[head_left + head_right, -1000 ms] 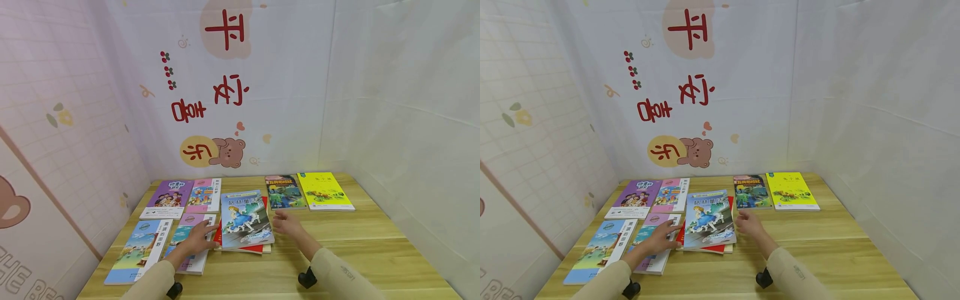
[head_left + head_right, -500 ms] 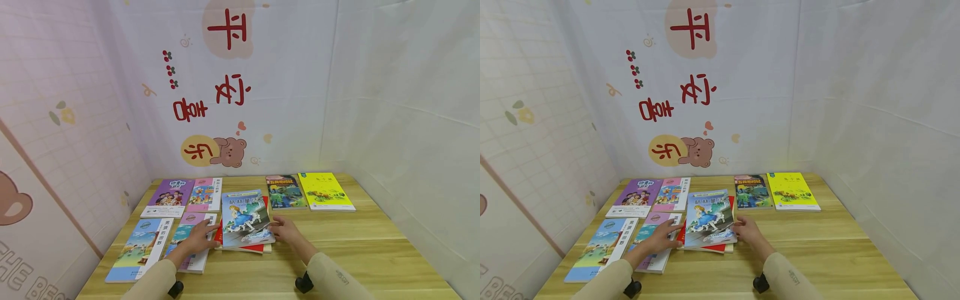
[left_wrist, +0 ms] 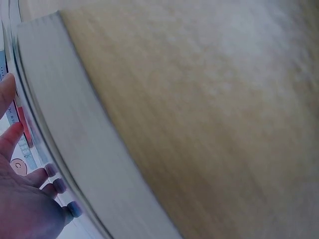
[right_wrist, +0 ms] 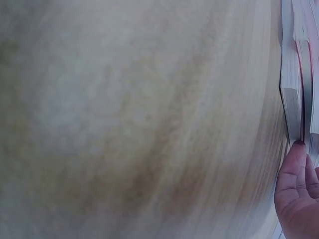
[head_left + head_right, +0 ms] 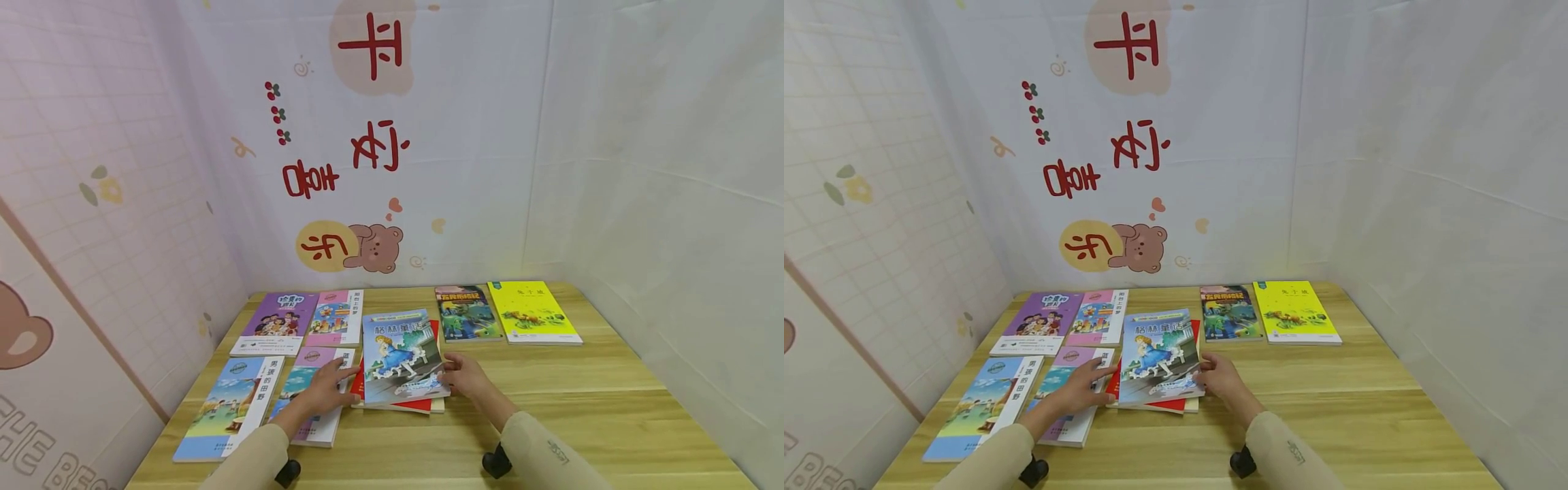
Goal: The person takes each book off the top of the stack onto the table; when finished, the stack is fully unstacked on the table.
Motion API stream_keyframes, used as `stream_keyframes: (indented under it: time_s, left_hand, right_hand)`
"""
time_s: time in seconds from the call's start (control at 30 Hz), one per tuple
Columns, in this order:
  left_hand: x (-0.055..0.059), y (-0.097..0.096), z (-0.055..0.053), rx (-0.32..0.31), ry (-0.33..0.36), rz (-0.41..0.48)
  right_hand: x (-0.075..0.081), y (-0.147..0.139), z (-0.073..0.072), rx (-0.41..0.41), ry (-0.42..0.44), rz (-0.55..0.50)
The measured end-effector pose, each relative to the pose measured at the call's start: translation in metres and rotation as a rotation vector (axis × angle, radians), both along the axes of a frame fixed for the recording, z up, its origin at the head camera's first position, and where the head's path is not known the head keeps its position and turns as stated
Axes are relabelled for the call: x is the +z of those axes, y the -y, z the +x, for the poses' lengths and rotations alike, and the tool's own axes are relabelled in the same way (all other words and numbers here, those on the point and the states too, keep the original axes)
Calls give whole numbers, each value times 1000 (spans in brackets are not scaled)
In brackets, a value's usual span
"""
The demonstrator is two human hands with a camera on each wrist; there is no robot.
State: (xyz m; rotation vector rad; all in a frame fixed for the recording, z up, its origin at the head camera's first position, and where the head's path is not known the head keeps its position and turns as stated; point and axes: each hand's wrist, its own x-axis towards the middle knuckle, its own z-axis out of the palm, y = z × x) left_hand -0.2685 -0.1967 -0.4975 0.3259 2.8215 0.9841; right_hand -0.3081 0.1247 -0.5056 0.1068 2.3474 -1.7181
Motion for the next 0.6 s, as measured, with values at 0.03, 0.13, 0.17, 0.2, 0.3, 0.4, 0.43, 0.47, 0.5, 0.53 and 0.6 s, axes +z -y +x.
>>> stream_keyframes:
  time_s: [0.03, 0.13, 0.17, 0.2, 0.3, 0.4, 0.43, 0.47, 0.5, 0.53, 0.6]
  left_hand:
    - [0, 0, 0, 1, 0, 2]
    - [2, 1, 1, -3, 4, -1]
    - [2, 1, 1, -5, 9, -7]
    - [2, 1, 1, -9, 4, -11]
    - [0, 1, 0, -12, 5, -19]
    - [0, 1, -1, -4, 7, -11]
    - [0, 1, -1, 0, 13, -9]
    - [0, 1, -2, 4, 12, -5]
    - [1, 0, -2, 9, 17, -4]
    - [1, 0, -2, 10, 19, -8]
    - [0, 0, -2, 13, 18, -15]
  right_hand:
    - [0, 1, 0, -1, 0, 9]
    - [1, 2, 0, -3, -9, 25]
    - [1, 2, 0, -5, -9, 28]
    - [1, 2, 0, -6, -7, 30]
    - [2, 2, -1, -7, -1, 28]
    - [2, 2, -2, -13, 11, 28]
    - [2, 2, -3, -10, 10, 33]
    - [2, 2, -4, -13, 15, 35]
    - [2, 2, -4, -11, 13, 41]
    - [2, 2, -5, -13, 14, 44]
    - [1, 2, -7, -14, 13, 55]
